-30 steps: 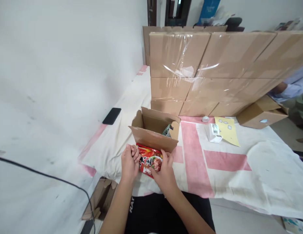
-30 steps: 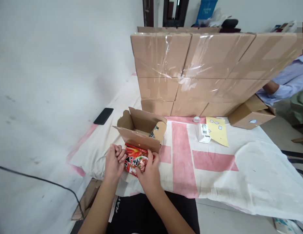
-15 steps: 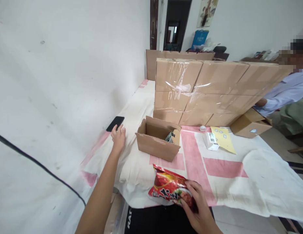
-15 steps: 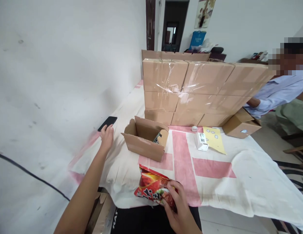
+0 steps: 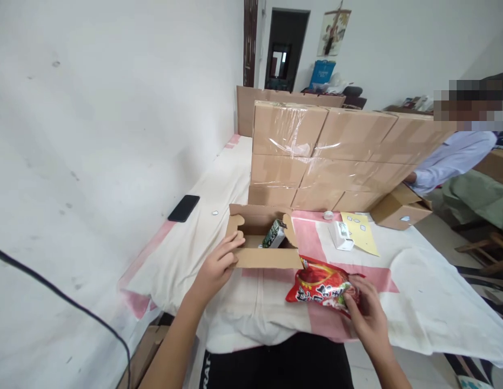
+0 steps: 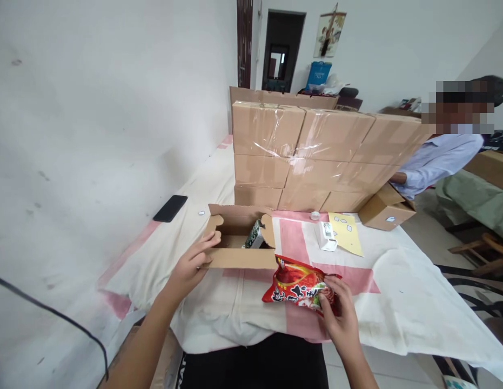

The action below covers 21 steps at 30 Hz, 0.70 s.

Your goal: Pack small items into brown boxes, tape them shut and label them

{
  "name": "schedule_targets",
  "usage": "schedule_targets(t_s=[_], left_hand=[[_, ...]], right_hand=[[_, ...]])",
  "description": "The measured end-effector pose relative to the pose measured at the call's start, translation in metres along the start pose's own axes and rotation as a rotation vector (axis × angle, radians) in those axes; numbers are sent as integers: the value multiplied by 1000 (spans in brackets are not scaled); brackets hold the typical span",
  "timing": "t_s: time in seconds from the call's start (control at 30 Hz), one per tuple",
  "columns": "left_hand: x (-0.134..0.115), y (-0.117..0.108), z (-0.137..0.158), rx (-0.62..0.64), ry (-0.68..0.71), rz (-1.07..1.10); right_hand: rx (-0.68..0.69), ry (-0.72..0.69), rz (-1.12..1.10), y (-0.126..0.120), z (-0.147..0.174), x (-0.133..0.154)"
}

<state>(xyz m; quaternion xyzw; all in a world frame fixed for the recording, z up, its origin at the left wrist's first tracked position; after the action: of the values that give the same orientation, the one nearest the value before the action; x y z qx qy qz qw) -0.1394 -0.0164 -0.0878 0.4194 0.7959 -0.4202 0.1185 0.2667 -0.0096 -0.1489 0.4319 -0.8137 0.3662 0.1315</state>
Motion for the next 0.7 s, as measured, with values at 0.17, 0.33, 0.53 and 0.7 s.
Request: schedule_targets(t_s=[0.17, 0.33, 0.53, 0.7], left_hand=[[-8, 3, 18, -48, 59, -22], [-20, 4, 28, -92, 113, -69], [-46, 5, 30, -146, 119, -134], [-70, 12, 39, -122, 177, -195]], right_hand=[[-69, 73, 19, -17, -6, -44], [283, 226, 326, -2, -57, -62], [562, -312, 47, 78, -147, 137], [1205, -482, 459, 210, -135, 183]])
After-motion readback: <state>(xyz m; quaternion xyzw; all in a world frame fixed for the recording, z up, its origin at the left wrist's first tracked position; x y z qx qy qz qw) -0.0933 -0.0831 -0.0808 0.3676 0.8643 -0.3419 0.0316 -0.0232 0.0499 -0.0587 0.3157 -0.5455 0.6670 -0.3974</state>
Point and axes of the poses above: each hand's wrist, its own z-axis away from the middle knuckle, its own y-axis out of the palm, x = y × z, the point moved 9 cm from there along -z, towards the middle knuckle, and after that the axes turned 7 degrees about -y, right-handed, at the moved point
